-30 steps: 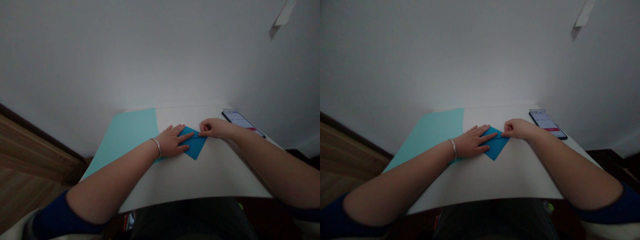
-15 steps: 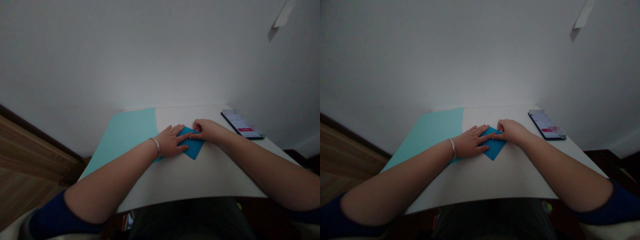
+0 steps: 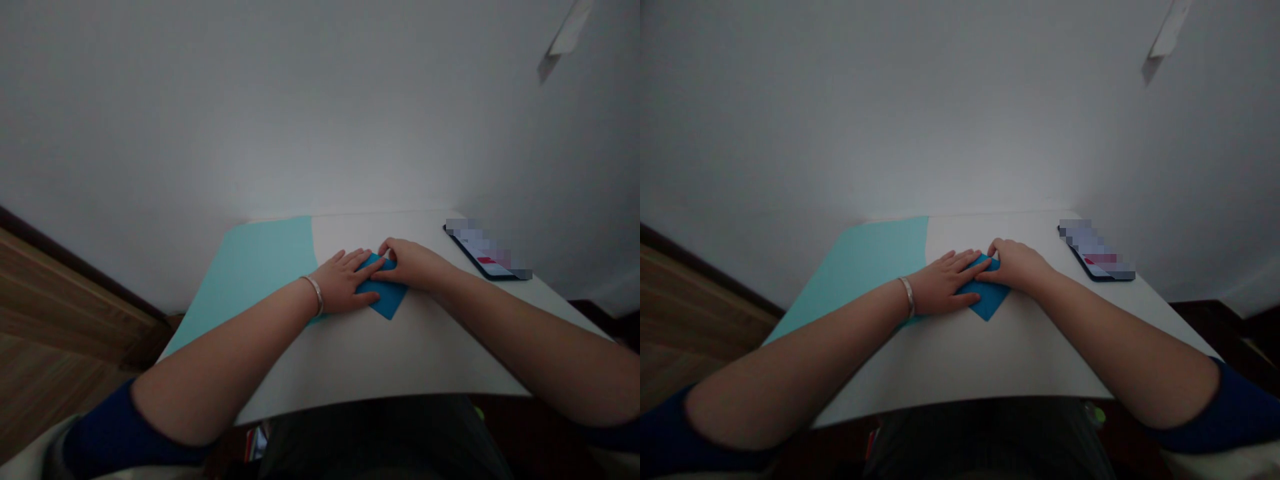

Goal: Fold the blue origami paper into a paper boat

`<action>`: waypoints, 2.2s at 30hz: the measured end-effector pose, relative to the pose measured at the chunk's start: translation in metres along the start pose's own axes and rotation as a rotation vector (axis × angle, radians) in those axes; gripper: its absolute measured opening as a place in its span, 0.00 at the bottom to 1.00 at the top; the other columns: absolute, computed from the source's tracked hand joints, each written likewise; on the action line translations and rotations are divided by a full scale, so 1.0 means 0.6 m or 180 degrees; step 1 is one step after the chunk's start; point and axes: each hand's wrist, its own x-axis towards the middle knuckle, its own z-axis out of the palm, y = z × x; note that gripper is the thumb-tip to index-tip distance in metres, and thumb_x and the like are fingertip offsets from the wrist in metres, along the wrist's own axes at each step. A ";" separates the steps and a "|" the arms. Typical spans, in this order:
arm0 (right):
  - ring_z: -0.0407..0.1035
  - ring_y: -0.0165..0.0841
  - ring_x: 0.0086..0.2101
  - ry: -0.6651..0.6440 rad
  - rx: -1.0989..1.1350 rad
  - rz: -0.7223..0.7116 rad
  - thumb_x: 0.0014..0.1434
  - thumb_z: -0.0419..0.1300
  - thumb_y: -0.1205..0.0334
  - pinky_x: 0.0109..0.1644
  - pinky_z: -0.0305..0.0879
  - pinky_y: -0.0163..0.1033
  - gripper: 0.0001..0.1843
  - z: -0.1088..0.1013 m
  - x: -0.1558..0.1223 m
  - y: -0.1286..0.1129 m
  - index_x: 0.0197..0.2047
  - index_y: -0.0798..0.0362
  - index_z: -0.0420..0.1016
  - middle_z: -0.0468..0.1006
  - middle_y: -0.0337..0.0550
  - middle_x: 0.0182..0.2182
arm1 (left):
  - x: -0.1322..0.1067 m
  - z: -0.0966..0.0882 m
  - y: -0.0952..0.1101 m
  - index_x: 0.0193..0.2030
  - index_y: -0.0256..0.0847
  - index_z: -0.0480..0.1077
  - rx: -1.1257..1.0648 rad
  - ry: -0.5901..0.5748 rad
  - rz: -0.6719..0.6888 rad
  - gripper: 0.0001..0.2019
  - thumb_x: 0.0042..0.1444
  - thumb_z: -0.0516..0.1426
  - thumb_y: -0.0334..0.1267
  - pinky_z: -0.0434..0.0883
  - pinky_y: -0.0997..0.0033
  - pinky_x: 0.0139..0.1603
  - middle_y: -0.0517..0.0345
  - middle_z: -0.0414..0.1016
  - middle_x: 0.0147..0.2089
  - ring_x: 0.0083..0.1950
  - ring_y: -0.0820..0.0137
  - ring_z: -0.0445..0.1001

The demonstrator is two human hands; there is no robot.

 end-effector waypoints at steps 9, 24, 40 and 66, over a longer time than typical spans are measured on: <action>0.66 0.32 0.28 -0.0231 0.0286 0.0221 0.46 0.64 0.46 0.28 0.54 0.36 0.22 -0.005 0.006 0.025 0.40 0.50 0.69 0.73 0.39 0.28 | 0.000 0.001 -0.001 0.71 0.42 0.42 -0.0021 -0.0027 0.0003 0.35 0.63 0.45 0.56 0.42 0.46 0.68 0.42 0.38 0.73 0.73 0.53 0.38; 0.63 0.31 0.24 -0.0824 0.0282 0.0373 0.43 0.64 0.42 0.26 0.53 0.37 0.19 -0.011 0.003 0.074 0.24 0.50 0.69 0.70 0.37 0.20 | -0.001 -0.010 -0.022 0.68 0.55 0.52 0.0269 -0.0271 0.0404 0.25 0.65 0.47 0.48 0.49 0.42 0.66 0.51 0.43 0.73 0.71 0.50 0.46; 0.62 0.29 0.18 -0.1197 0.0623 0.0541 0.43 0.65 0.46 0.23 0.55 0.36 0.16 -0.018 0.000 0.106 0.21 0.50 0.69 0.68 0.36 0.15 | -0.046 -0.053 0.014 0.39 0.42 0.77 0.0641 -0.0330 -0.0665 0.15 0.60 0.53 0.48 0.59 0.46 0.59 0.48 0.79 0.45 0.49 0.56 0.74; 0.66 0.32 0.25 -0.0122 0.0755 0.0378 0.53 0.56 0.56 0.27 0.57 0.36 0.08 -0.007 0.000 0.064 0.29 0.50 0.69 0.73 0.40 0.24 | -0.001 0.006 -0.042 0.55 0.34 0.64 -0.0071 0.1190 -0.1339 0.22 0.59 0.53 0.47 0.67 0.61 0.51 0.44 0.72 0.50 0.51 0.59 0.71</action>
